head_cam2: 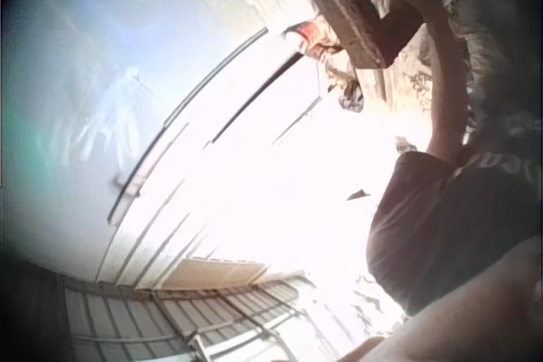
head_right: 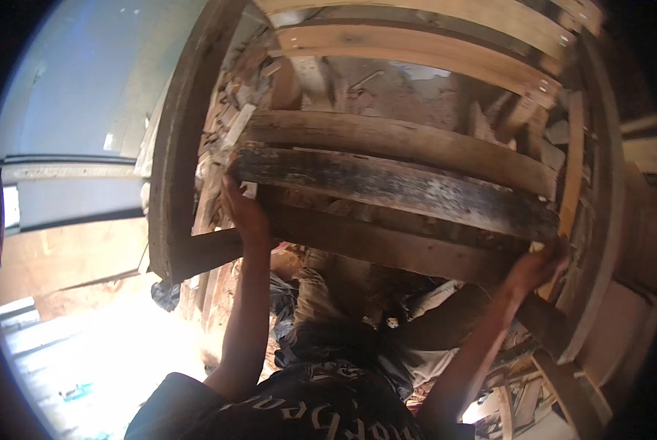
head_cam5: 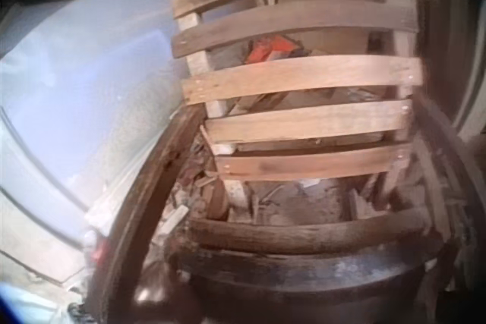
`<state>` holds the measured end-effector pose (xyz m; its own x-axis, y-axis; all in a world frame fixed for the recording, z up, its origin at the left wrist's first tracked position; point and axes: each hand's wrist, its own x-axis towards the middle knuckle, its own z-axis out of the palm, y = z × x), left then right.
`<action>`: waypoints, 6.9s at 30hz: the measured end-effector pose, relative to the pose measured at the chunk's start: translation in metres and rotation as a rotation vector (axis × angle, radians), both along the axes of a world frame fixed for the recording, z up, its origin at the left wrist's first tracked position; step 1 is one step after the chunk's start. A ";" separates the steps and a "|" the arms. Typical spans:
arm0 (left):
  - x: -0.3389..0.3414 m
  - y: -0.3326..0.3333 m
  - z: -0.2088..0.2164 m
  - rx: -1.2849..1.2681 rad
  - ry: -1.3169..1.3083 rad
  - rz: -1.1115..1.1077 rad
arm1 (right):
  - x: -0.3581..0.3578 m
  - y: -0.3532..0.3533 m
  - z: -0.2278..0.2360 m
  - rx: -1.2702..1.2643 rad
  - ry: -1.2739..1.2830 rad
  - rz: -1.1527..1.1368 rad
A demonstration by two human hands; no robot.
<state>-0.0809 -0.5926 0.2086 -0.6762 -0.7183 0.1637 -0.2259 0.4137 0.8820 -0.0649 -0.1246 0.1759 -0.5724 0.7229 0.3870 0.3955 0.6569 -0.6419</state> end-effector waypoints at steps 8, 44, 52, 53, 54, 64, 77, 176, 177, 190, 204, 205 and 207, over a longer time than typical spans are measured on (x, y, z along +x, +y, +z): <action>-0.003 0.008 0.021 0.231 0.070 0.033 | 0.010 0.043 -0.015 0.314 -0.190 0.089; 0.000 -0.002 0.004 -0.103 -0.092 -0.007 | -0.006 -0.020 0.023 -0.140 0.084 0.092; -0.001 -0.004 0.004 -0.043 -0.071 0.003 | -0.009 -0.032 0.039 -0.111 0.036 0.025; -0.001 -0.004 0.004 -0.039 -0.066 0.003 | -0.009 -0.033 0.039 -0.104 0.035 0.028; -0.001 -0.006 0.003 -0.035 -0.062 0.002 | -0.009 -0.033 0.039 -0.119 0.036 0.025; -0.001 -0.012 -0.002 -0.051 -0.049 -0.038 | -0.008 -0.032 0.040 -0.083 0.023 0.036; -0.005 -0.009 -0.008 -0.375 -0.033 -0.082 | -0.008 -0.036 0.038 -0.013 -0.059 0.016; -0.017 0.304 0.024 -1.064 0.115 -1.240 | 0.282 -0.052 0.164 -0.483 -0.014 0.312; -0.018 0.304 0.024 -1.061 0.122 -1.238 | 0.282 -0.050 0.166 -0.484 -0.022 0.320; -0.019 0.304 0.021 -1.089 0.191 -1.232 | 0.277 -0.039 0.163 -0.481 -0.042 0.352; -0.021 0.304 0.020 -1.037 0.083 -1.242 | 0.270 -0.045 0.157 -0.499 -0.026 0.318; -0.020 0.304 0.018 -1.047 0.099 -1.223 | 0.265 -0.046 0.158 -0.495 -0.044 0.325; -0.020 0.302 0.015 -1.068 0.133 -1.185 | 0.266 -0.050 0.150 -0.465 -0.026 0.318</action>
